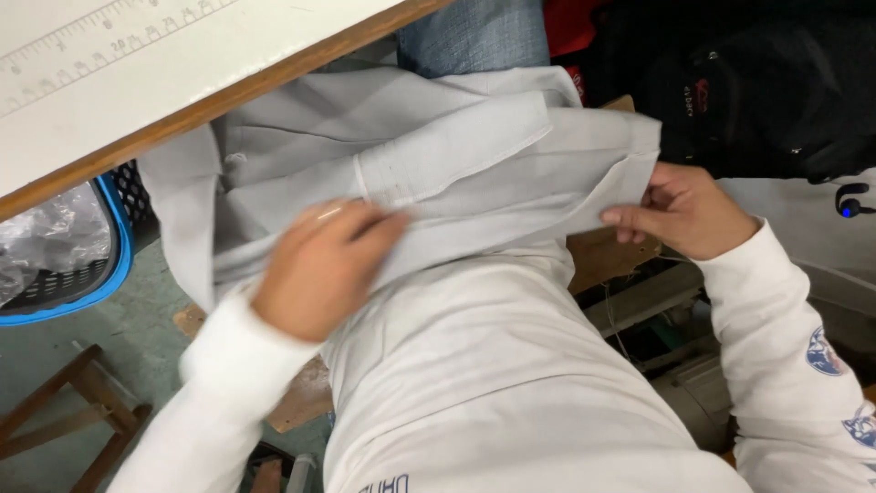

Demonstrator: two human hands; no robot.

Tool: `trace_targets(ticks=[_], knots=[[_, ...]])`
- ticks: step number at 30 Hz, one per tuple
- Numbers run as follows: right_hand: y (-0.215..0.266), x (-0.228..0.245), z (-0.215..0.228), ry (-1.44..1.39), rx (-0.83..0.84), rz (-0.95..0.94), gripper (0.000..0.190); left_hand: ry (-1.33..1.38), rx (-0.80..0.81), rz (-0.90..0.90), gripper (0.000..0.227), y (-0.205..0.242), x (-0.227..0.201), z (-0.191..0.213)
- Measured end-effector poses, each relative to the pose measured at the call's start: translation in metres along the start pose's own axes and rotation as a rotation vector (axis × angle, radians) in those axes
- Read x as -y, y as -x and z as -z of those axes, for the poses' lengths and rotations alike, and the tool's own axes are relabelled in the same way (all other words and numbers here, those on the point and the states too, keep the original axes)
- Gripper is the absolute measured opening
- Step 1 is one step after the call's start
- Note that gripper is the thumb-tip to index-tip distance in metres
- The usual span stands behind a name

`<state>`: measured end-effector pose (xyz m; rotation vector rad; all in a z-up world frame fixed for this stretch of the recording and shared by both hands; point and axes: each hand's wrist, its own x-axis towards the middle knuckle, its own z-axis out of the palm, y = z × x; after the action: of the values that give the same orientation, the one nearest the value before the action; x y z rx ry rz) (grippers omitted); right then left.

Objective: Trimming loose threads from a grey fabric garment component using thread nippers and then folding the piece for inspection.

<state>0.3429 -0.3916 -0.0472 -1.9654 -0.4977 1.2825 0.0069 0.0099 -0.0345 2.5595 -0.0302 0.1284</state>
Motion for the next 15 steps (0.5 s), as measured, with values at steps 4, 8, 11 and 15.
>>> trace_targets(ticks=[4,8,11,15], knots=[[0.001,0.021,-0.013,-0.084,-0.108,0.140,0.028,0.191,-0.048,-0.216,0.037,-0.124,-0.036,-0.064],[-0.010,0.007,-0.028,-0.321,-0.241,0.295,0.021,0.208,-0.035,-0.147,0.032,-0.173,-0.063,-0.102],[-0.019,0.004,-0.036,-0.438,-0.274,0.389,0.017,0.212,-0.028,-0.052,0.027,-0.169,-0.064,-0.112],[-0.025,0.008,-0.030,-0.433,-0.213,0.396,0.012,0.393,-0.077,0.088,0.024,-0.161,-0.063,-0.114]])
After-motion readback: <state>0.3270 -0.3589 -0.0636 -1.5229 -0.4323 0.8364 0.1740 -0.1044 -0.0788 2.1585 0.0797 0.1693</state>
